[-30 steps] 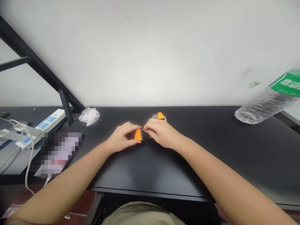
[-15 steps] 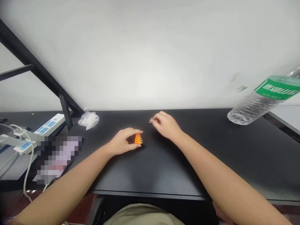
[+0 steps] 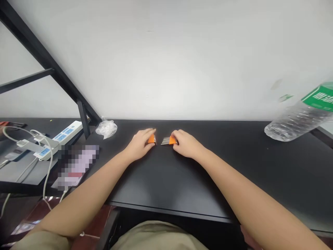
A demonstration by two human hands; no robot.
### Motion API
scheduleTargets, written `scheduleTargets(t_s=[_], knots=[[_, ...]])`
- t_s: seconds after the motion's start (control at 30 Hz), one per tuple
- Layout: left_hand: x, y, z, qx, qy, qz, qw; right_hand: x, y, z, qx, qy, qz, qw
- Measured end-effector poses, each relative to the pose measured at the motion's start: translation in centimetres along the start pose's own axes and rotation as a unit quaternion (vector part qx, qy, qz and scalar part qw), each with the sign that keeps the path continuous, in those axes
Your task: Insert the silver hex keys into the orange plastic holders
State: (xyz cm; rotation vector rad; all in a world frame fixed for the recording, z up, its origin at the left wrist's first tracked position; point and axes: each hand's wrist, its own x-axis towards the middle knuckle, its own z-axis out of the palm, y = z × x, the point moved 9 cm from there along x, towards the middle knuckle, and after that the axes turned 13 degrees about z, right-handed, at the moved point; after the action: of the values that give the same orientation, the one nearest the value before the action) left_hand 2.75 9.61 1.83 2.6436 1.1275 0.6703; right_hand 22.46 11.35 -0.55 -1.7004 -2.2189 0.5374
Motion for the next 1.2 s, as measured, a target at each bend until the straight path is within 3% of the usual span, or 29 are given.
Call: scheduleTargets(t_s=[0.1, 0.17, 0.33, 0.47, 0.7, 0.93, 1.07, 1.2], knots=[[-0.2, -0.2, -1.7, 0.025, 0.063, -0.022, 0.997, -1.3, -2.2, 0.5, 0.021, -0.035, -0.01, 0.999], [-0.2, 0.5, -2.2, 0.009, 0.077, -0.005, 0.997, -2.0, -3.5, 0.6, 0.016, -0.038, -0.021, 0.999], [-0.2, 3.1, 0.3, -0.028, -0.047, 0.046, 0.997, -2.9, -5.8, 1.4, -0.003, -0.028, -0.027, 0.999], [-0.3, 3.2, 1.4, -0.02, -0.068, 0.028, 0.997, -3.3, -6.2, 2.3, 0.023, -0.039, -0.012, 0.999], [0.1, 1.9, 2.2, -0.117, -0.065, -0.04, 0.99, -3.5, -6.5, 2.3, 0.034, -0.035, -0.028, 0.998], [-0.1, 0.7, 2.3, -0.155, -0.036, -0.083, 0.984, -3.1, -5.8, 1.6, 0.067, -0.047, -0.025, 0.996], [-0.2, 0.2, 1.7, -0.18, 0.01, -0.071, 0.981, -2.4, -3.4, 0.1, 0.09, -0.097, 0.005, 0.991], [-0.6, -0.3, 1.3, -0.188, 0.015, -0.095, 0.977, -1.7, -1.0, -1.2, 0.046, -0.1, 0.017, 0.994]])
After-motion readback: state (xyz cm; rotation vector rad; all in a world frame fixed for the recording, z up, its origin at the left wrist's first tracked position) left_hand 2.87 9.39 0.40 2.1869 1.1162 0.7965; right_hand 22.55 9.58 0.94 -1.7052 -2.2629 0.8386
